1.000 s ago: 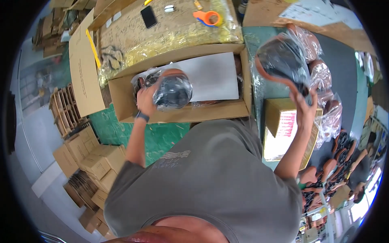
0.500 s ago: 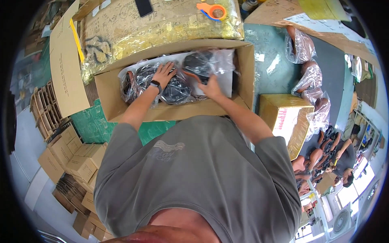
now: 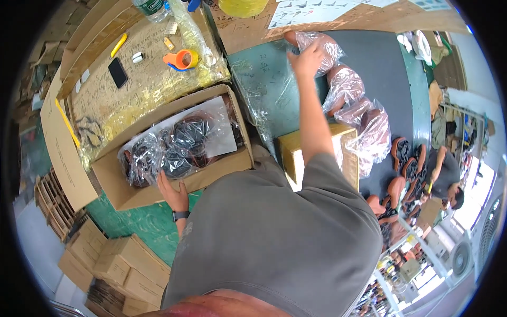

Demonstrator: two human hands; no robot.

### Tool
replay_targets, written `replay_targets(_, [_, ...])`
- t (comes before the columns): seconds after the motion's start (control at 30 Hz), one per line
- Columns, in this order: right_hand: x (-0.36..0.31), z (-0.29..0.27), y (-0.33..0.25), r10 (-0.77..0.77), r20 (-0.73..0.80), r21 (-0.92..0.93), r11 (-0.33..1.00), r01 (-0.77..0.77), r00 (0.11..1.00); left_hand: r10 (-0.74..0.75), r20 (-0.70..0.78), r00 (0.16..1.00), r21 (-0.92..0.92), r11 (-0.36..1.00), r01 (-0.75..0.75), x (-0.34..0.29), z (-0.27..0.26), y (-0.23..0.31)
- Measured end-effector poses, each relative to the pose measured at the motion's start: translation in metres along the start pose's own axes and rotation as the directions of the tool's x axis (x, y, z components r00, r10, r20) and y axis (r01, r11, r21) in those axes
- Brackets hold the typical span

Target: The recorder is packing bicycle seats into plastic bags and then placing them into a cardboard box for shipping.

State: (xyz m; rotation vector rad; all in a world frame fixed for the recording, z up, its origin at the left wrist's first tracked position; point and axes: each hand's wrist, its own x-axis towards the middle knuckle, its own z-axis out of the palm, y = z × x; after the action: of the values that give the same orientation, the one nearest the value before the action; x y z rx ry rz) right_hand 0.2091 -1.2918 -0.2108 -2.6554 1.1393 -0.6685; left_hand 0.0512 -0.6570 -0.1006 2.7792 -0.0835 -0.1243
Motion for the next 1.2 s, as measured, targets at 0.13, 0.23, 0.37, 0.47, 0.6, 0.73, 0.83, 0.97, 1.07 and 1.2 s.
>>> replay_targets(0.13, [0.057, 0.055, 0.046, -0.007, 0.318, -0.447, 0.881, 0.156, 0.948, 0.072, -0.006, 0.997, -0.007, 0.997, -0.072, -0.005, 0.008, 0.039])
replay_targets(0.23, [0.083, 0.055, 0.048, -0.125, 0.404, -0.307, 0.914, 0.264, 0.906, 0.002, 0.005, 1.000, 0.021, 1.000, -0.002, -0.016, 0.009, 0.053])
replay_targets(0.37, [0.047, -0.015, 0.030, -0.058, 0.279, 0.157, 0.988, 0.014, 0.958, -0.089, 0.045, 0.995, -0.065, 0.994, 0.092, -0.032, 0.014, 0.047])
replay_targets(0.47, [-0.005, -0.065, 0.072, -0.045, 0.208, 0.798, 0.586, -0.143, 0.977, -0.148, 0.114, 0.982, -0.078, 0.984, 0.157, -0.028, 0.008, 0.050])
replay_targets(0.6, [-0.095, -0.188, -0.023, -0.252, 0.589, 0.807, 0.124, -0.578, 0.768, -0.013, 0.072, 0.997, -0.153, 0.988, 0.024, -0.015, 0.015, 0.010])
replay_targets(0.73, [-0.168, -0.174, -0.122, -0.440, 0.750, 0.647, 0.335, -0.685, 0.494, 0.113, 0.140, 0.984, -0.202, 0.976, -0.083, 0.009, 0.023, -0.035])
replay_targets(0.83, [-0.198, -0.140, -0.229, -0.656, 0.750, 0.660, 0.733, -0.167, 0.082, 0.111, 0.196, 0.974, -0.226, 0.972, -0.065, 0.022, 0.001, -0.065])
replay_targets(0.97, [-0.261, 0.020, -0.221, -0.185, 0.979, 0.185, 0.983, 0.009, 0.082, 0.091, 0.138, 0.986, -0.264, 0.963, -0.052, 0.037, -0.029, -0.115])
replay_targets(1.07, [-0.274, 0.065, -0.233, 0.134, 0.979, -0.149, 0.985, 0.086, 0.155, 0.117, -0.049, 0.992, -0.156, 0.980, -0.124, 0.052, -0.062, -0.181])
replay_targets(1.2, [-0.244, 0.079, -0.136, -0.014, 0.969, -0.170, 0.688, 0.705, 0.248, 0.071, -0.353, 0.933, -0.042, 0.995, -0.091, 0.133, -0.106, -0.311])
